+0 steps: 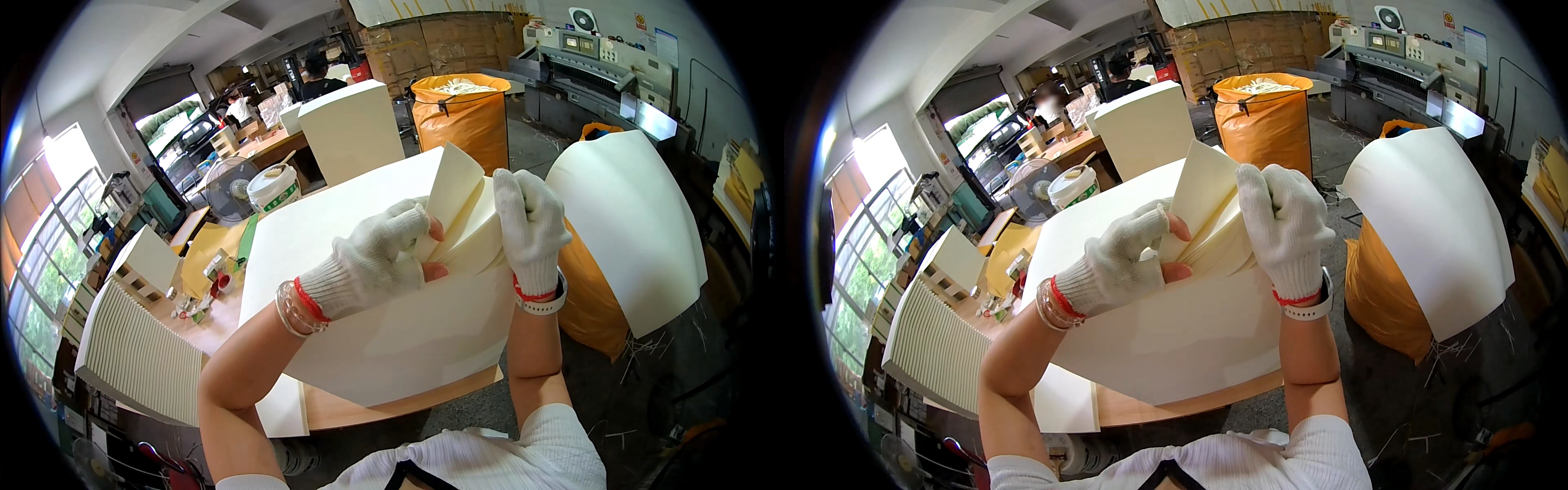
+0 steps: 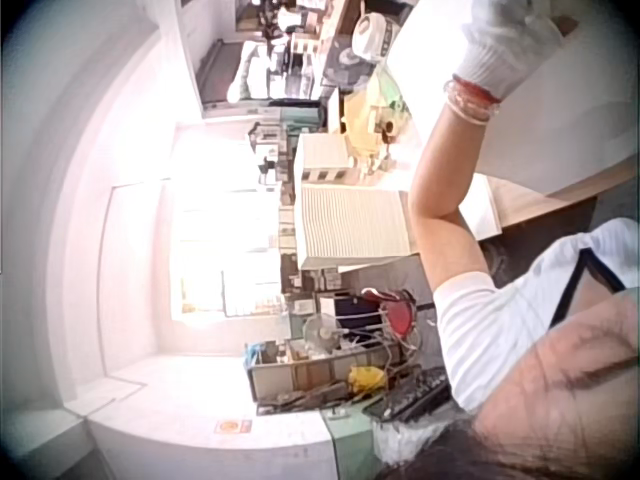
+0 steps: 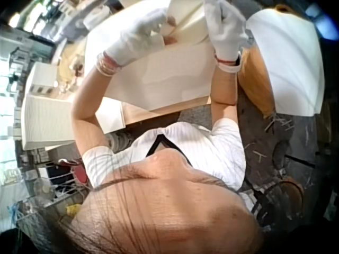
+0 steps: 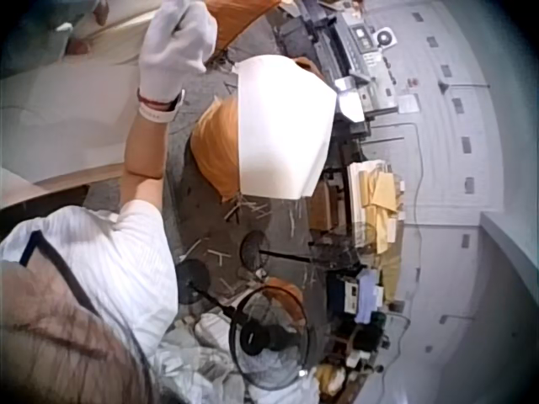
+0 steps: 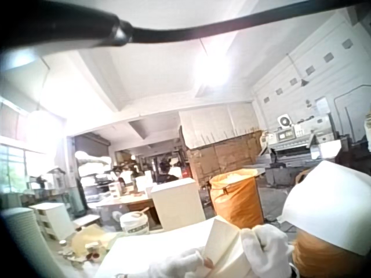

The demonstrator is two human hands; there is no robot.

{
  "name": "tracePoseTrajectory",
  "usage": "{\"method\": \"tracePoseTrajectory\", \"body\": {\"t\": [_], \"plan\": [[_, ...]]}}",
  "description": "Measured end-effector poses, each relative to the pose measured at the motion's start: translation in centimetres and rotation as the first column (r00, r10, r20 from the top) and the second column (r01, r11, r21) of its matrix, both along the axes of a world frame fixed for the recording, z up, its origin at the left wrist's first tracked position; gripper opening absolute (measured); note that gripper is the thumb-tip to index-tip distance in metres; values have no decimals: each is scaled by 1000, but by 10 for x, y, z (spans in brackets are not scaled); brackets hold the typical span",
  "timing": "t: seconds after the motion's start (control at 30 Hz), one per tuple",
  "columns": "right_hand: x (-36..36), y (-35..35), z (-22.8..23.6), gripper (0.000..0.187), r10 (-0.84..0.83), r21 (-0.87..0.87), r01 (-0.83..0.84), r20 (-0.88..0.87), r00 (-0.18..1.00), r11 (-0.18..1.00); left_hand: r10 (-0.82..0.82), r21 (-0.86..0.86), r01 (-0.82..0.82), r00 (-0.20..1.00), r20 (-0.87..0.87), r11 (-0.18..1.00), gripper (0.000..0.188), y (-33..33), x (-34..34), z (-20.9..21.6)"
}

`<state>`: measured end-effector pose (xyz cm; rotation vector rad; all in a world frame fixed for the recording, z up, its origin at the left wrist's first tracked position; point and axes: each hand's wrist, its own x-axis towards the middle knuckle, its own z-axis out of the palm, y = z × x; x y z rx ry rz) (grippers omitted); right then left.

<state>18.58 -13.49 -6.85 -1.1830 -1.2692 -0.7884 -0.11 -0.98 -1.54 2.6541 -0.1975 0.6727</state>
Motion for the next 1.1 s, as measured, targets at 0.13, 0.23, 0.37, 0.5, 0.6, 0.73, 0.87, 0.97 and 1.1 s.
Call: {"method": "tracePoseTrajectory", "body": {"t": [0.13, 0.23, 0.37, 0.5, 0.6, 0.73, 0.87, 0.97, 1.1], "plan": [[3, 2, -1, 15, -20, 58, 15, 88, 996, 998, 1, 16, -2, 999, 46, 1000, 35, -1, 0, -2], [-2, 2, -1, 7, 58, -16, -61, -142, 988, 998, -4, 45, 4, 1000, 1, 999, 29, 0, -2, 0], [-5, 1, 3, 10, 24, -14, -26, -125, 992, 1000, -69, 25, 72, 993, -100, 997, 26, 11, 0, -1], [-2, 3, -1, 5, 55, 2, -56, -181, 982, 998, -53, 19, 52, 998, 38, 998, 25, 0, 3, -2], [-2, 1, 0, 6, 21, 13, -20, -74, 997, 1000, 19, -7, -19, 999, -30, 1000, 31, -3, 0, 2], [-2, -1, -1, 9, -15, -6, 14, -15, 1000, 1000, -38, 47, 36, 998, 46, 998, 39, 1, 2, -3], [-5, -1, 0, 9, 11, -58, -16, -90, 996, 998, -38, 71, 45, 994, -99, 997, 37, 9, -1, 1], [-5, 1, 1, 7, -2, -33, -1, -98, 995, 999, -39, 9, 40, 994, -102, 999, 31, 4, -1, 3], [-2, 1, -1, 8, 34, -17, -36, -125, 992, 999, -13, -13, 13, 1000, 7, 1000, 24, -1, 3, -4]]}}
